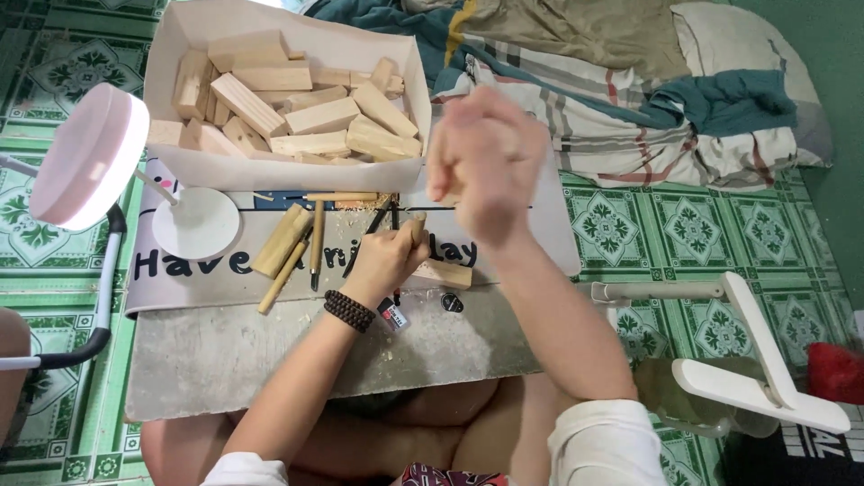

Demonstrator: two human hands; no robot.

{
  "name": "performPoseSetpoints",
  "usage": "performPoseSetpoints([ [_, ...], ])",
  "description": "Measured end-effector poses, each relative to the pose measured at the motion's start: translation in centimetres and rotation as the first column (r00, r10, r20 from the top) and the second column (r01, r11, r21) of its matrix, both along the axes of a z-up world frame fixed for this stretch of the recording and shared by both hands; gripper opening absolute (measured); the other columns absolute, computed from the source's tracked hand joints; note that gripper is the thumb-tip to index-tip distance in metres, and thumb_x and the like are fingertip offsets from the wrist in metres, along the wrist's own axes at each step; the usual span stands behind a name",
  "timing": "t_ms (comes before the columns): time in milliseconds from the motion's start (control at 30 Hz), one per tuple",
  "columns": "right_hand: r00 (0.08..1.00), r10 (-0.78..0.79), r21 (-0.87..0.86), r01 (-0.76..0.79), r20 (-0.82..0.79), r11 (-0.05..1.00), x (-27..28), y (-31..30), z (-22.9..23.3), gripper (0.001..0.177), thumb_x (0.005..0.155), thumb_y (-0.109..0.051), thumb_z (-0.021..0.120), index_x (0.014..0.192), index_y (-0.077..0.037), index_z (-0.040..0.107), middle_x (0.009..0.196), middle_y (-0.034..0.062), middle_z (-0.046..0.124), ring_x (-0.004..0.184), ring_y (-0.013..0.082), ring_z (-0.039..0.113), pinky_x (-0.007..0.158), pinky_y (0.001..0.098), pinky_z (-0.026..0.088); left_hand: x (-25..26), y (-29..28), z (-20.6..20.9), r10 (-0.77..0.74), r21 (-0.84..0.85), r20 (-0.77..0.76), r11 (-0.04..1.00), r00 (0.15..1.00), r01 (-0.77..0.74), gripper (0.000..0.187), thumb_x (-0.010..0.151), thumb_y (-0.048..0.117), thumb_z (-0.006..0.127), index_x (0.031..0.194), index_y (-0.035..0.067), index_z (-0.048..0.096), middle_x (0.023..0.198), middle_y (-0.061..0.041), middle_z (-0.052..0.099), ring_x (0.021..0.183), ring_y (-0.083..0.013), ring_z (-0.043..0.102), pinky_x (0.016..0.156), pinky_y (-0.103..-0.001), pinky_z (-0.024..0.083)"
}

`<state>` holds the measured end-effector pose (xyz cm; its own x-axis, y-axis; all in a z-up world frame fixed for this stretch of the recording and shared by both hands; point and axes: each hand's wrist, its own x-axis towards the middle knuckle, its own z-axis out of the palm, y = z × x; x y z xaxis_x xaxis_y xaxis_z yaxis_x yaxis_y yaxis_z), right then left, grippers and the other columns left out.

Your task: Using a chisel and a wooden mallet to carve or shape small wooden blocks while sitting on the floor.

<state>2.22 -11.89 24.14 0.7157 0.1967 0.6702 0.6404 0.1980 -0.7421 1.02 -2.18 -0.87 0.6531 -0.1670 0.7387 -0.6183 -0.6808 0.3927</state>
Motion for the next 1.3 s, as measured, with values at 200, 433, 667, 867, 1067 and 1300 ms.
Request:
performPoseSetpoints([
  [200, 0.994, 0.022, -0.11, -0.034, -0.107, 0.993, 0.3, 0.9, -2.5, 0.034, 0.098, -0.006, 0.051, 0.064, -0.008, 0.058, 0.042, 0.0047, 0.051, 0.038, 0.01, 0.051, 0.042, 0.0211, 0.047, -0.3, 0.2, -0.5, -0.007, -0.008, -0.035, 1.0, 0.999, 0.006, 0.032, 0.096, 0.027, 0.069, 0.078, 0.02, 0.044, 0.05, -0.002, 0.051, 0.052, -0.0238, 0.066, 0.05, -0.028, 0.053],
  [433, 0.992, 0.089, -0.077, -0.096, -0.092, 0.992, -0.4, 1.6, -4.3, 0.039, 0.098, -0.006, 0.051, 0.059, -0.008, 0.054, 0.04, 0.0033, 0.049, 0.038, 0.0093, 0.053, 0.042, 0.0193, 0.043, 0.3, 0.1, -1.9, 0.008, 0.009, -0.013, 1.0, 1.0, -0.008, 0.033, 0.093, 0.025, 0.07, 0.073, 0.016, 0.046, 0.049, -0.005, 0.052, 0.051, -0.0282, 0.064, 0.045, -0.033, 0.05],
  [667, 0.999, 0.025, 0.001, -0.025, -0.022, 1.0, -0.5, 1.5, -4.4, 0.033, 0.098, -0.006, 0.055, 0.065, -0.007, 0.057, 0.043, 0.0071, 0.052, 0.04, 0.0131, 0.058, 0.04, 0.0212, 0.045, -0.5, 0.5, 0.6, -0.042, 0.016, -0.034, 0.999, 0.999, 0.042, 0.028, 0.096, 0.024, 0.066, 0.078, 0.014, 0.049, 0.051, -0.007, 0.052, 0.05, -0.0278, 0.063, 0.047, -0.033, 0.051],
  [867, 0.916, -0.263, 0.245, 0.342, -0.304, 0.907, -1.3, -2.8, -7.2, 0.037, 0.104, -0.026, 0.048, 0.069, -0.014, 0.047, 0.046, 0.0028, 0.048, 0.039, 0.0125, 0.054, 0.038, 0.0187, 0.036, -0.6, 0.2, 0.0, -0.035, -0.178, -0.161, 0.984, 0.986, 0.006, 0.036, 0.1, 0.021, 0.064, 0.073, 0.018, 0.042, 0.045, -0.006, 0.049, 0.046, -0.0283, 0.062, 0.045, -0.03, 0.049],
  [1067, 0.626, -0.35, 0.151, 0.606, -0.697, 0.781, -0.1, -3.7, -19.0, 0.024, 0.099, -0.031, 0.062, 0.086, -0.017, 0.047, 0.064, -0.0003, 0.053, 0.056, 0.0126, 0.061, 0.053, 0.0241, 0.048, -0.5, 0.9, -0.6, -0.12, -0.364, -0.284, 0.931, 0.951, 0.009, 0.036, 0.104, 0.021, 0.062, 0.071, 0.014, 0.047, 0.045, -0.007, 0.053, 0.046, -0.0294, 0.062, 0.045, -0.028, 0.049],
  [1300, 0.641, -0.395, 0.221, 0.666, -0.658, 0.712, -0.3, -3.1, -20.5, 0.015, 0.103, -0.017, 0.058, 0.106, -0.018, 0.043, 0.083, 0.0003, 0.053, 0.075, 0.0123, 0.061, 0.077, 0.0298, 0.053, 0.0, 1.3, -1.5, -0.246, -0.582, -0.494, 0.806, 0.834, -0.108, 0.036, 0.105, 0.026, 0.059, 0.072, 0.012, 0.059, 0.047, -0.004, 0.062, 0.045, -0.0177, 0.062, 0.048, -0.028, 0.047],
])
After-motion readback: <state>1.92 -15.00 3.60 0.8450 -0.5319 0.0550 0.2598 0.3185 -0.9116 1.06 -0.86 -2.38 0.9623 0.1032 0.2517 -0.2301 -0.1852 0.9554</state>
